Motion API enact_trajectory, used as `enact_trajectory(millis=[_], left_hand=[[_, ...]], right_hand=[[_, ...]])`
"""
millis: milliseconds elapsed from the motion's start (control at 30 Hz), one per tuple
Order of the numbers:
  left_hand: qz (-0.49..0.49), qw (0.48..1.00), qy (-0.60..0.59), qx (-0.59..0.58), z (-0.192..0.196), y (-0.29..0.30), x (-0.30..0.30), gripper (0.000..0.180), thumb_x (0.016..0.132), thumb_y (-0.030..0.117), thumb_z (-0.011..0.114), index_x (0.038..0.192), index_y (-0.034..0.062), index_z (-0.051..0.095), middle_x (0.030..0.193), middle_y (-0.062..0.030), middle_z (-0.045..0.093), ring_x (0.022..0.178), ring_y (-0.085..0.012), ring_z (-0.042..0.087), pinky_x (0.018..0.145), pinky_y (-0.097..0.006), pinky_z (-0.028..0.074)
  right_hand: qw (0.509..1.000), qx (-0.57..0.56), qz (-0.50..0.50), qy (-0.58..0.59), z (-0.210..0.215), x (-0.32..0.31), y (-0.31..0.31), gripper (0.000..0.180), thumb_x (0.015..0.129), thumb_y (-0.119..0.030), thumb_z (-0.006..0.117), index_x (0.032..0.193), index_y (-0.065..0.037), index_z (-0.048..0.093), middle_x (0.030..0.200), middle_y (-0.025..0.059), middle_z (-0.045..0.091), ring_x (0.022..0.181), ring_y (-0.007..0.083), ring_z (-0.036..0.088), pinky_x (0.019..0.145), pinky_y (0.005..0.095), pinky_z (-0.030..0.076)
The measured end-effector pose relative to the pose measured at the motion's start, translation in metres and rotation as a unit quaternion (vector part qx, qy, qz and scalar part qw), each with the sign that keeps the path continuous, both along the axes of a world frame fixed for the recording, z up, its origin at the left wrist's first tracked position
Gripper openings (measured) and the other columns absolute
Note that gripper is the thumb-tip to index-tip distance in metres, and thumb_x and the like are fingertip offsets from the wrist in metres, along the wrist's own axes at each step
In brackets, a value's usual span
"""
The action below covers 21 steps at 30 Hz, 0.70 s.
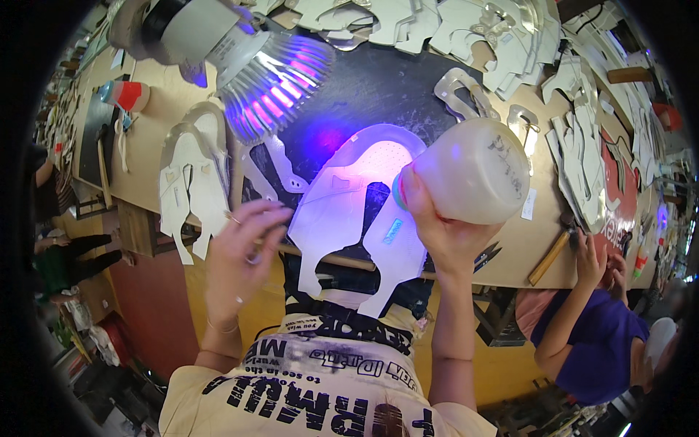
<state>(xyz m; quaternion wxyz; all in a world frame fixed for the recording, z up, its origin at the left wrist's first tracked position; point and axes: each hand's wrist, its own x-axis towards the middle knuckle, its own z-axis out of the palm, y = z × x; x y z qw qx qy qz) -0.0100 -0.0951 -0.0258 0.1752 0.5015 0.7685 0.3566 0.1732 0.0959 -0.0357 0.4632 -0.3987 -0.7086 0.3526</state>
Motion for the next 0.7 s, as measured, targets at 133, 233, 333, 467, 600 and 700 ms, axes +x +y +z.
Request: enact_trajectory(millis=[133,233,333,467,600,700], left_hand=[[-0.085,0.991,0.073,-0.067,-0.02,-0.008,0.019,0.04,0.085,0.016,0.074,0.124,0.0154,0.066,0.14,-0.0127,0.055,0.077,-0.0233,0.067,0.065,-0.032,0.055],[-0.09,0.988,0.098,-0.081,-0.033,-0.011,0.024,0.047,0.085,0.025,0.073,0.13,0.0175,0.063,0.148,-0.0127,0.047,0.076,-0.0226,0.067,0.065,-0.032,0.055],[-0.091,0.985,0.12,-0.081,-0.039,-0.014,0.024,0.046,0.084,0.024,0.073,0.128,0.0192,0.064,0.148,-0.0105,0.048,0.065,-0.0208,0.064,0.063,-0.029,0.053],[-0.091,0.986,0.125,-0.064,-0.043,-0.015,0.024,0.044,0.084,0.025,0.072,0.127,0.0193,0.065,0.15,-0.0102,0.046,0.061,-0.0196,0.062,0.062,-0.029,0.052],[-0.093,0.985,0.126,-0.07,-0.043,-0.016,0.024,0.043,0.085,0.026,0.072,0.127,0.0196,0.064,0.151,-0.0095,0.045,0.06,-0.0194,0.062,0.062,-0.029,0.052],[-0.095,0.984,0.128,-0.074,-0.041,-0.015,0.024,0.044,0.085,0.026,0.071,0.128,0.0197,0.064,0.151,-0.0093,0.045,0.059,-0.0197,0.061,0.062,-0.03,0.053]], right_hand=[[0.995,0.095,-0.004,-0.033,-0.009,-0.008,0.001,0.032,0.073,-0.016,0.086,0.096,0.001,0.071,0.087,0.0076,0.072,0.077,0.0174,0.07,0.074,0.0307,0.055],[0.986,0.149,0.0,-0.07,-0.015,-0.005,0.0,0.028,0.075,-0.014,0.084,0.096,0.0,0.071,0.088,0.0075,0.072,0.077,0.0178,0.07,0.076,0.0317,0.055],[0.986,0.153,-0.005,-0.063,-0.021,-0.006,-0.001,0.025,0.076,-0.012,0.083,0.096,0.0,0.072,0.089,0.0077,0.073,0.079,0.0182,0.07,0.079,0.0326,0.054],[0.99,0.136,-0.017,-0.039,-0.029,-0.015,0.0,0.025,0.076,-0.012,0.082,0.097,0.0,0.072,0.09,0.0079,0.073,0.081,0.0185,0.07,0.08,0.033,0.054],[0.994,0.107,-0.013,-0.029,-0.032,-0.022,0.002,0.028,0.076,-0.013,0.082,0.098,0.0,0.072,0.091,0.0082,0.072,0.081,0.0187,0.07,0.08,0.0334,0.054],[0.993,0.11,0.003,-0.038,-0.031,-0.025,0.0,0.03,0.075,-0.016,0.084,0.098,0.0,0.072,0.091,0.008,0.072,0.081,0.0186,0.07,0.08,0.0331,0.054]])
